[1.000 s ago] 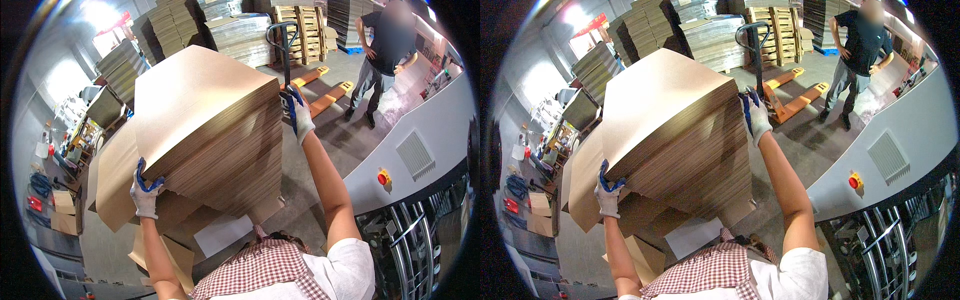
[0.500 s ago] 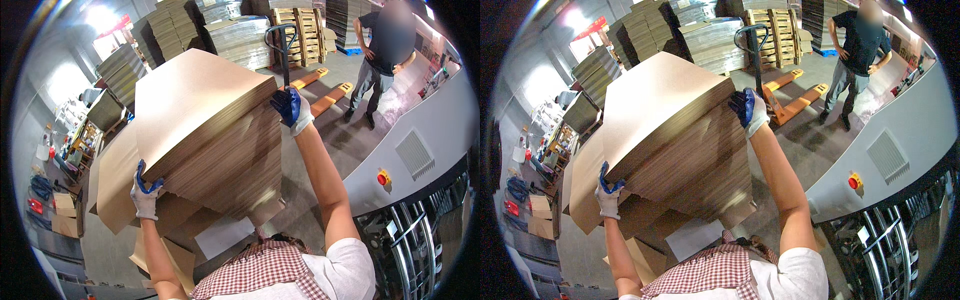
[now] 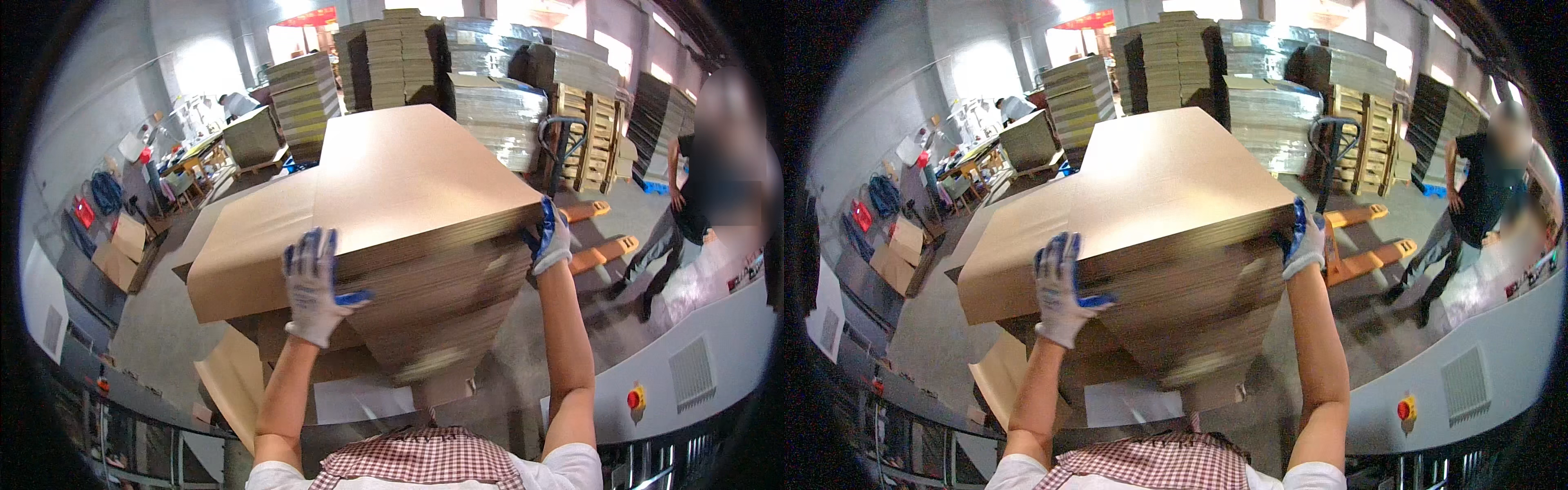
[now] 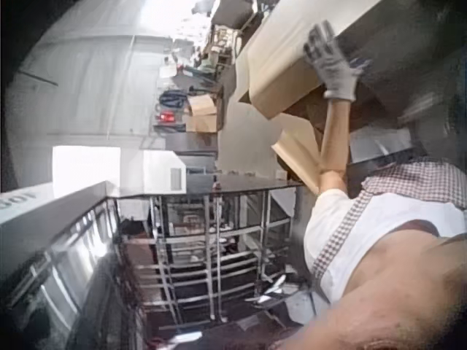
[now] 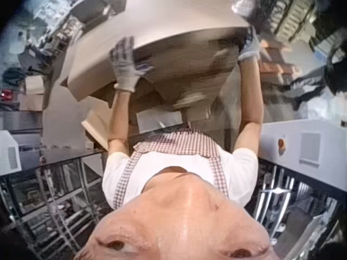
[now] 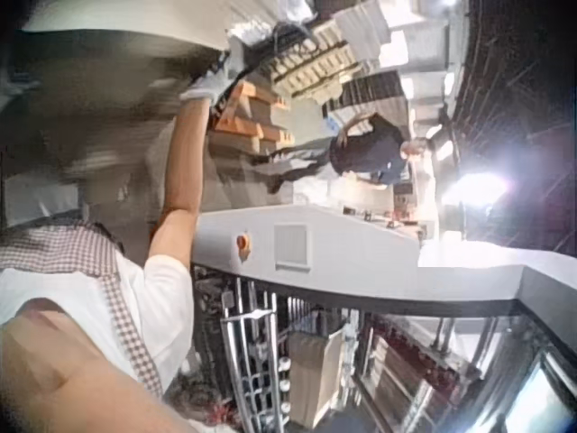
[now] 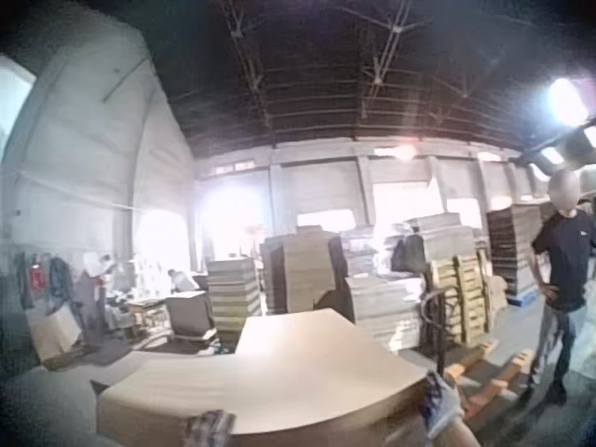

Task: The person repeatedly picks up stacks of flat cardboard sheets from a pile and places them onto a conveyor belt of a processing machine. The person wears gloves and an apron while performing this task in a warehouse environment.

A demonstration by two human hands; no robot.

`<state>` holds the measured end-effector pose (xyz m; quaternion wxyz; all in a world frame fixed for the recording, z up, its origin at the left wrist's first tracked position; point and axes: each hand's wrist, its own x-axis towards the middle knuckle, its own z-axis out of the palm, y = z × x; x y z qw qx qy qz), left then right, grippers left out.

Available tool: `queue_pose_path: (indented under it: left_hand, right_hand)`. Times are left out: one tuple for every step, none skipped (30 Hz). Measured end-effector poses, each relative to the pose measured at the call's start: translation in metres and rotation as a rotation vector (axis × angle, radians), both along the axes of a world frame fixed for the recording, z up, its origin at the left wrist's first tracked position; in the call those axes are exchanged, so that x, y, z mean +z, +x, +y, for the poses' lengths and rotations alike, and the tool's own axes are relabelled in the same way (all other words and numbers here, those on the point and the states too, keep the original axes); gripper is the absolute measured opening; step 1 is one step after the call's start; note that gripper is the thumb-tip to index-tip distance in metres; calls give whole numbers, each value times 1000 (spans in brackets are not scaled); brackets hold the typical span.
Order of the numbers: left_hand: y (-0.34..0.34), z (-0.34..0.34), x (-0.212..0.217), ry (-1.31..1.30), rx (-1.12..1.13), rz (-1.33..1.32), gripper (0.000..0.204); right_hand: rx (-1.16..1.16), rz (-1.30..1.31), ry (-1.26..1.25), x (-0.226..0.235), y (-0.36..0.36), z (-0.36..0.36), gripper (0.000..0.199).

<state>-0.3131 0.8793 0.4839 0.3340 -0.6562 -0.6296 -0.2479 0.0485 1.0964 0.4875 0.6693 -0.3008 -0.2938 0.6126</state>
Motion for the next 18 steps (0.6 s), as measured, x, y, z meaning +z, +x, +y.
queue_pose_path:
  left_hand:
    - [20, 4, 5, -17, -48, -21, 119]
    - [41, 14, 4, -49, -48, 1, 119]
    - [64, 26, 13, -137, -35, 39, 119]
    - [81, 35, 17, -185, -24, 58, 114]
    - [92, 48, 17, -257, 41, 119, 107]
    - [100, 56, 16, -283, 79, 156, 103]
    - [104, 65, 14, -309, 115, 193, 99]
    - [105, 71, 9, -287, 140, 195, 93]
    - [108, 73, 9, -268, 157, 201, 87]
    - [110, 73, 10, -319, 151, 194, 70]
    - [110, 76, 12, -306, 164, 239, 67]
    - [112, 80, 11, -297, 165, 282, 64]
    - [111, 82, 12, -288, 178, 326, 61]
    - [111, 82, 12, -279, 190, 370, 59]
    - [110, 83, 12, -307, 189, 358, 59]
    - [108, 83, 13, -333, 193, 345, 58]
    - [106, 83, 13, -359, 198, 333, 58]
    - [106, 88, 12, -286, 197, 343, 60]
  right_hand:
    - [-29, 97, -107, 2, -2, 6, 42]
    - [-27, 82, -88, 0, -5, 6, 42]
    - [-38, 64, -70, 0, -3, 7, 41]
    - [-60, 25, -77, 2, -8, 5, 40]
    - [-98, -5, -101, 9, -13, -3, 39]
    - [-65, -2, -72, 8, -10, -1, 38]
    - [-35, 2, -44, 10, -9, -1, 38]
    - [-13, -2, -46, 11, -7, -2, 37]
    - [29, 9, -30, 13, -4, -5, 41]
    - [-1, -1, -29, 12, -3, -3, 43]
    - [-30, -11, -29, 10, -4, 0, 45]
    - [-3, -1, -7, 4, 4, 4, 49]
    - [35, 11, 15, -3, 9, 7, 53]
    - [72, 23, 36, -8, 13, 11, 57]
    - [-185, -300, 104, -7, 8, 4, 62]
    - [-440, -618, 176, 1, -4, -12, 67]
    - [-698, -933, 251, 6, -11, -23, 73]
    - [-892, -1230, 555, 12, -2, -27, 97]
